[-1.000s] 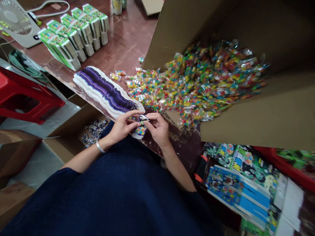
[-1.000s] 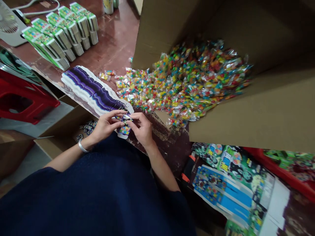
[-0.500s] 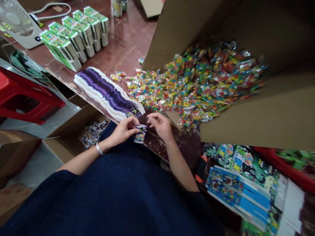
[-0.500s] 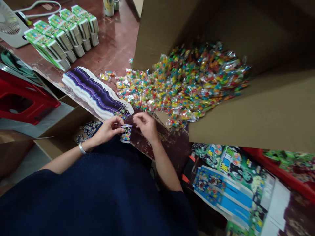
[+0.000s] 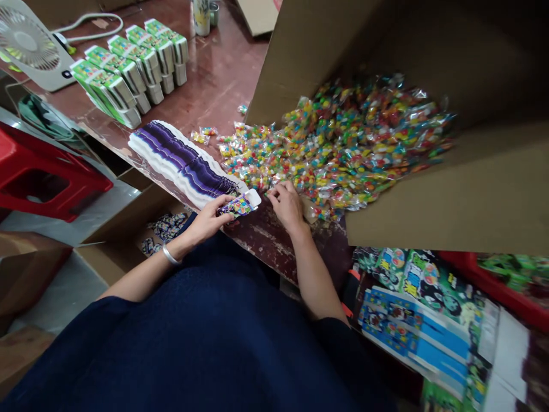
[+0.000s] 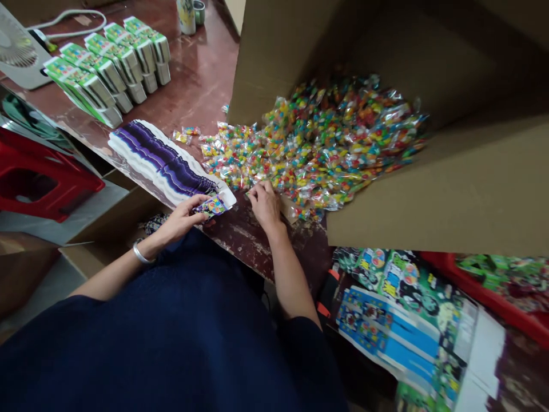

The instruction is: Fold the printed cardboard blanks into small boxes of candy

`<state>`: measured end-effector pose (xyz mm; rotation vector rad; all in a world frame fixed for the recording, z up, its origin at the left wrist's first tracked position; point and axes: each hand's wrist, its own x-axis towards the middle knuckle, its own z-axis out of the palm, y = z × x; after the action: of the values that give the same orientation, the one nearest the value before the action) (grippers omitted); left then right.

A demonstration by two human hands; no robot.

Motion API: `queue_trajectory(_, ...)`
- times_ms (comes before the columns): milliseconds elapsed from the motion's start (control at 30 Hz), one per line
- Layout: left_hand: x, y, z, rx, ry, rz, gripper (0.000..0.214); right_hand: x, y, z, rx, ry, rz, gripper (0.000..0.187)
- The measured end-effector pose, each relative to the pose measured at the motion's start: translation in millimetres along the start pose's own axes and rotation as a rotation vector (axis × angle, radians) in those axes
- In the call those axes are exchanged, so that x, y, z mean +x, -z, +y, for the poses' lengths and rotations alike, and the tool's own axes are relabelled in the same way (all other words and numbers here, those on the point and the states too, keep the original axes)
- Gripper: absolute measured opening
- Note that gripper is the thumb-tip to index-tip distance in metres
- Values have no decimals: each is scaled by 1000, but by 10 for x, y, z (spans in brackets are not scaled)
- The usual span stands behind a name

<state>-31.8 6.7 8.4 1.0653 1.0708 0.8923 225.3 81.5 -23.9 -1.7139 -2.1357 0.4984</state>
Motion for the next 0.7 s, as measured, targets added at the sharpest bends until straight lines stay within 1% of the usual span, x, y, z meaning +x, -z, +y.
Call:
queue_trajectory(67, 45, 27, -36, 80, -59, 19, 33, -72, 51, 69, 15, 23, -28, 15)
queue_trajectory(167, 97, 46, -95, 162, -103, 9, 39, -128, 130, 148, 5, 1, -10, 32)
queue_trajectory(233, 112, 49, -117, 172, -105, -2, 45, -125, 164, 162, -25, -7, 13, 33)
queue_trajectory(267, 114, 48, -121, 162, -98, -7, 44, -115, 170, 152, -45, 5, 10, 32)
queue_trajectory(333, 113, 45, -115, 117, -81, -12, 37, -84, 163, 101, -98, 53, -34, 32)
queue_trajectory(400, 106, 44, -100, 60, -62, -3, 31, -50, 142, 21, -162, 113, -116, 33)
queue_trajectory(500, 91, 48, -76, 23, -48, 41, 26, -13, 139, -99, -235, 171, -187, 27)
queue_trajectory(600, 73, 53, -59, 64, -68, 83, 30, -10, 188, -167, -264, 242, -239, 24)
queue_trajectory(700, 60, 49, -42, 139, -107, 110, 43, -36, 231, -163, -320, 274, -304, 31)
